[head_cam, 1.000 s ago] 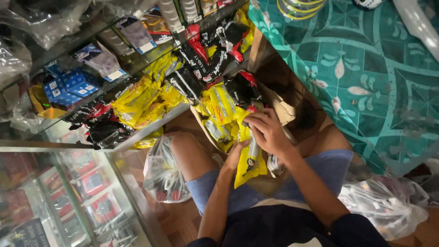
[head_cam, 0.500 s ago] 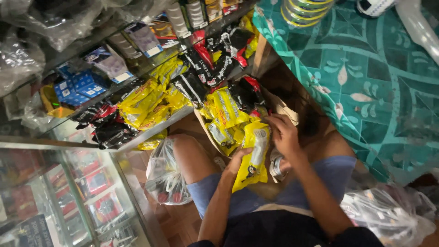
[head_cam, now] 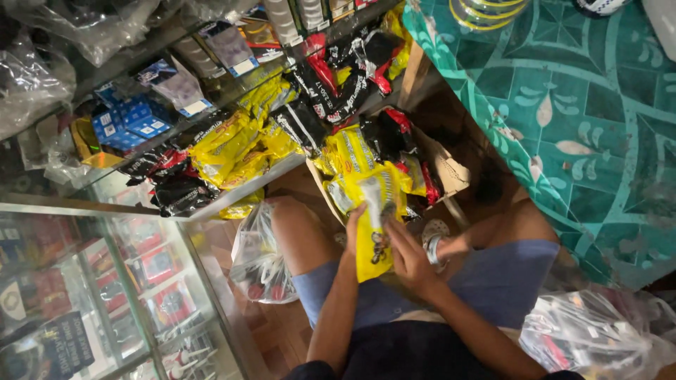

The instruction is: Sorting and inspecting packaged motorcycle inner tubes in a storage area.

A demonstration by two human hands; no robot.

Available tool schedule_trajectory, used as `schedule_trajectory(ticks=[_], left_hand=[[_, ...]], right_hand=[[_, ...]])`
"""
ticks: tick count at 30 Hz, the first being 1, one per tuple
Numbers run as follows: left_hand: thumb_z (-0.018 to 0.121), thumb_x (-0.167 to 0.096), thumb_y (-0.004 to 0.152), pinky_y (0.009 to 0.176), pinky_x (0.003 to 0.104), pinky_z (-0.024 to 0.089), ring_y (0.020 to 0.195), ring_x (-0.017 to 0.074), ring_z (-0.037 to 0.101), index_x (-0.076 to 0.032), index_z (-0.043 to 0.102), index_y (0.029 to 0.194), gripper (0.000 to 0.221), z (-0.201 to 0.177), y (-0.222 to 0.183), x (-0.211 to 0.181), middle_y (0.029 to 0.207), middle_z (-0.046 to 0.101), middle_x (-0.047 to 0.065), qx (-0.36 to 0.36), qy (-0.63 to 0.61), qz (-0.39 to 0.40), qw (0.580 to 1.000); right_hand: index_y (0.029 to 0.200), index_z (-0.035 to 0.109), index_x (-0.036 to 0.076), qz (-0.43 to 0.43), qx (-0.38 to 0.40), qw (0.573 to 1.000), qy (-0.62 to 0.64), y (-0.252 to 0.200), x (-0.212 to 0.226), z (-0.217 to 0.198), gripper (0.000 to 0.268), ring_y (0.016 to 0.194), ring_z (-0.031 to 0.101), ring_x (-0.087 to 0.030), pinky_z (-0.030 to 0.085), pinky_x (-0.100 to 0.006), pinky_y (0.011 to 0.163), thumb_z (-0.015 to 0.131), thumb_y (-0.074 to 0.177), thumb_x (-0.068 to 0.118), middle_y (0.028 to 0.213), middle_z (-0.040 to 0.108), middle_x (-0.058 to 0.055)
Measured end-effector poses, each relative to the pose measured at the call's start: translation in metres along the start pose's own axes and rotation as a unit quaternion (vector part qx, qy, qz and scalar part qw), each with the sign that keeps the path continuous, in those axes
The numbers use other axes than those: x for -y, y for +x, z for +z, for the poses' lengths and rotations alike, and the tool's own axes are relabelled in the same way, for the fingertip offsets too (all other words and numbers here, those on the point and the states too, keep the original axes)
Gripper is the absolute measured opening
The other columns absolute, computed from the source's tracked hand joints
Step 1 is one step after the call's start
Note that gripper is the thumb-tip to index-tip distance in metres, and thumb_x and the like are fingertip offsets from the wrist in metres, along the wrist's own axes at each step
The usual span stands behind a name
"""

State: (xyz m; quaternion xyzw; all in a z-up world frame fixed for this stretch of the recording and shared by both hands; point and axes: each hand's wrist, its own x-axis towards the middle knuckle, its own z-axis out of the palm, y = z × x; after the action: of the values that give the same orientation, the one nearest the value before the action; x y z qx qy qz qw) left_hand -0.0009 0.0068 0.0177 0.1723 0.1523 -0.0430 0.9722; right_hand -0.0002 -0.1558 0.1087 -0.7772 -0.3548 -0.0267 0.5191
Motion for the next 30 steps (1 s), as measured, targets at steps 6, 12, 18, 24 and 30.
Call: schedule_trajectory(ticks=[6,12,18,24,30], left_hand=[[0.057,-0.047,0.094,0.066,0.034,0.057,0.078,0.0233,0.068,-0.007,0.064,0.125,0.051,-0.018,-0.011,-0.01,0.1,0.07,0.01,-0.155,0.045,-0.071,0.984],[0.065,-0.026,0.097,0.078,0.034,0.056,0.092,0.0245,0.066,0.001,0.053,0.141,0.052,0.009,-0.017,-0.019,0.111,0.068,0.012,-0.22,0.295,0.167,0.915],[0.067,-0.009,0.088,0.093,0.037,0.057,0.114,0.0288,0.065,-0.001,0.027,0.158,0.082,-0.018,0.004,0.018,0.132,0.061,0.021,-0.236,0.454,0.156,0.845],[0.062,-0.012,0.087,0.103,0.042,0.053,0.133,0.0346,0.052,-0.01,0.003,0.164,0.098,0.017,0.017,0.036,0.153,0.039,0.025,-0.083,0.441,0.009,0.894],[0.062,-0.029,0.104,0.121,0.048,0.037,0.148,0.0391,0.04,-0.006,0.001,0.166,0.09,-0.029,0.039,0.079,0.162,0.034,0.029,0.021,0.519,-0.045,0.853]], right_hand=[[0.14,0.058,-0.004,0.044,0.008,0.999,0.027,-0.005,-0.013,0.007,0.043,0.138,0.054,-0.039,0.045,-0.043,0.111,0.058,0.097,-0.004,0.15,0.054,-0.024],[0.118,0.068,0.004,0.199,0.049,0.973,0.102,-0.042,-0.076,0.04,0.026,0.115,0.073,-0.025,0.054,-0.036,0.101,0.063,0.093,0.002,0.116,0.075,-0.013],[0.139,0.051,0.003,0.233,0.222,0.944,0.07,-0.01,-0.075,0.021,0.055,0.109,0.061,-0.036,0.05,-0.041,0.092,0.074,0.094,0.024,0.118,0.062,-0.024],[0.151,0.041,0.01,0.471,0.302,0.828,0.033,-0.01,-0.122,-0.008,0.078,0.117,0.064,-0.03,0.052,-0.046,0.099,0.075,0.085,0.037,0.134,0.062,-0.019],[0.121,0.073,0.0,0.562,0.14,0.815,-0.002,-0.015,-0.198,-0.026,0.054,0.096,0.077,-0.034,0.06,-0.044,0.084,0.071,0.087,0.042,0.105,0.078,-0.021]])
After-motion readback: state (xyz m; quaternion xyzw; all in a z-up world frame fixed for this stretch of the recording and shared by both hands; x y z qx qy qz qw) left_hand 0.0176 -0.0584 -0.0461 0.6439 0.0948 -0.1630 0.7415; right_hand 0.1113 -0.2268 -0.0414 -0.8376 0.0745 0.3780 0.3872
